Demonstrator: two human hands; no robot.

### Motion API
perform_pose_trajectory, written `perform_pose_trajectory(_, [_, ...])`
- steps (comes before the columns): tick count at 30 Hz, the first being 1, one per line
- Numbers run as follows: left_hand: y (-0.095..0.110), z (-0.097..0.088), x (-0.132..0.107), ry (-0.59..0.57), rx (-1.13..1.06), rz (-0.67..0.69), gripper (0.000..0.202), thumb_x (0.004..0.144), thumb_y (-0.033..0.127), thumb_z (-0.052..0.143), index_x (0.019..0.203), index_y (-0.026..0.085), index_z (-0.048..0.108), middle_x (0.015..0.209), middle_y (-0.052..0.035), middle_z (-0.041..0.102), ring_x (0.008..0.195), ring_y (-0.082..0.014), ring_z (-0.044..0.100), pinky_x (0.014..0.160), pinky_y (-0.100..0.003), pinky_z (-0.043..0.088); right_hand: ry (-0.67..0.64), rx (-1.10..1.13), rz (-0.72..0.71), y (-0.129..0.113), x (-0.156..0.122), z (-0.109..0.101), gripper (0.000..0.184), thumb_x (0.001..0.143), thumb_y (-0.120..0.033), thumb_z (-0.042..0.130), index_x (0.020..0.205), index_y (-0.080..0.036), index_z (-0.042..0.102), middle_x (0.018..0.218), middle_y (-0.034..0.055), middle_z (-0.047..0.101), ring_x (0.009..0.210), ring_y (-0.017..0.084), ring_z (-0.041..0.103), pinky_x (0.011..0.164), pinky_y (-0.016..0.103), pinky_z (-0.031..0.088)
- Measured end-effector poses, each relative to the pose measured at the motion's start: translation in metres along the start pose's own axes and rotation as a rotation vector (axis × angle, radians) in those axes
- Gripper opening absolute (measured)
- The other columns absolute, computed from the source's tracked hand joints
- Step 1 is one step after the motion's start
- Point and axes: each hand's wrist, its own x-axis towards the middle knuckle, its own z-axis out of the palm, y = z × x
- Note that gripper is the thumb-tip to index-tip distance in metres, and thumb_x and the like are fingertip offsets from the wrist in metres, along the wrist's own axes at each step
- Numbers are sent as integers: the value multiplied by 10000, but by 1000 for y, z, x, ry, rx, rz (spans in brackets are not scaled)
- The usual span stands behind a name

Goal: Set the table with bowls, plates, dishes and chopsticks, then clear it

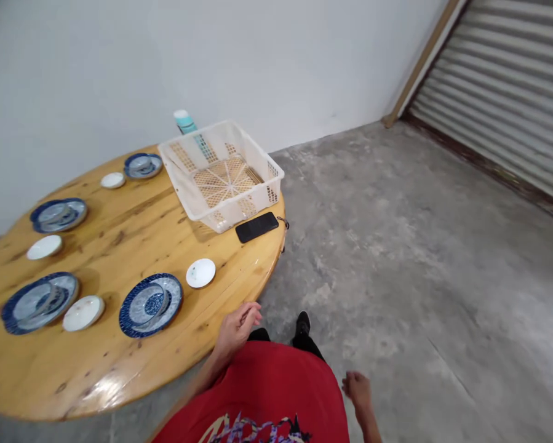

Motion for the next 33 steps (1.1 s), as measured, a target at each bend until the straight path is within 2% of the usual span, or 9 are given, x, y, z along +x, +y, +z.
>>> perform_pose_trajectory(1, [3,3,1,42,-7,-24,302,918,405,425,955,202,646,771,-29,720,645,-153,692,629,-254,533,-9,-12,32,-20,25,-10,318,808,-437,582,652,-163,626,623,57,651,579,230,645,577,373,547])
perform_pose_trajectory(3, [7,8,2,105,-5,-59,302,907,404,428,936,202,649,752,-29,720,628,-157,692,612,-258,533,-5,4,-69,-77,72,-24,294,682,-455,579,566,-186,596,565,73,646,558,253,652,580,370,539])
perform_pose_trajectory(7, [9,6,3,201,5,-111,314,903,427,445,935,206,665,752,-22,726,636,-164,696,633,-268,546,19,17,-408,-229,125,-30,369,675,-520,572,796,-184,664,717,97,709,686,244,684,694,343,552])
perform_pose_trajectory(12, [-3,-19,7,351,-34,-153,377,914,490,439,935,197,675,765,-32,729,679,-176,705,665,-284,565,1,83,-827,-405,104,-8,398,766,-470,558,993,-161,665,779,82,716,669,187,656,669,305,528])
perform_pose_trajectory(16, [-19,-41,11,474,-75,-209,408,903,529,447,966,188,661,798,-50,732,692,-184,710,647,-291,570,-109,71,-1061,-504,57,23,314,814,-415,564,1005,-184,659,772,34,698,653,157,649,654,295,532])
perform_pose_trajectory(20, [-39,-56,11,527,-107,-256,413,900,538,454,978,187,657,808,-56,731,686,-185,708,637,-297,575,-183,-81,-1237,-575,22,62,296,859,-362,540,1070,-186,652,864,47,705,715,157,665,731,322,551])
perform_pose_trajectory(23, [-54,-64,9,562,-122,-281,413,886,543,470,971,188,663,806,-62,736,683,-189,715,620,-292,577,-220,-273,-1303,-617,17,97,346,883,-331,502,1156,-167,638,982,80,715,858,199,687,815,359,549])
perform_pose_trajectory(28, [-66,-70,9,677,-139,-365,403,858,550,502,944,196,675,801,-58,743,681,-189,717,593,-271,576,-217,-719,-1290,-673,45,169,398,860,-251,531,1204,-75,627,1141,154,699,1035,269,662,914,378,509])
perform_pose_trajectory(33, [-48,-66,17,781,-192,-496,423,871,547,491,979,182,676,821,-62,741,726,-193,716,615,-275,586,-143,-1199,-1198,-702,87,244,363,878,-268,552,1115,-16,662,1127,238,688,1076,310,639,925,363,477])
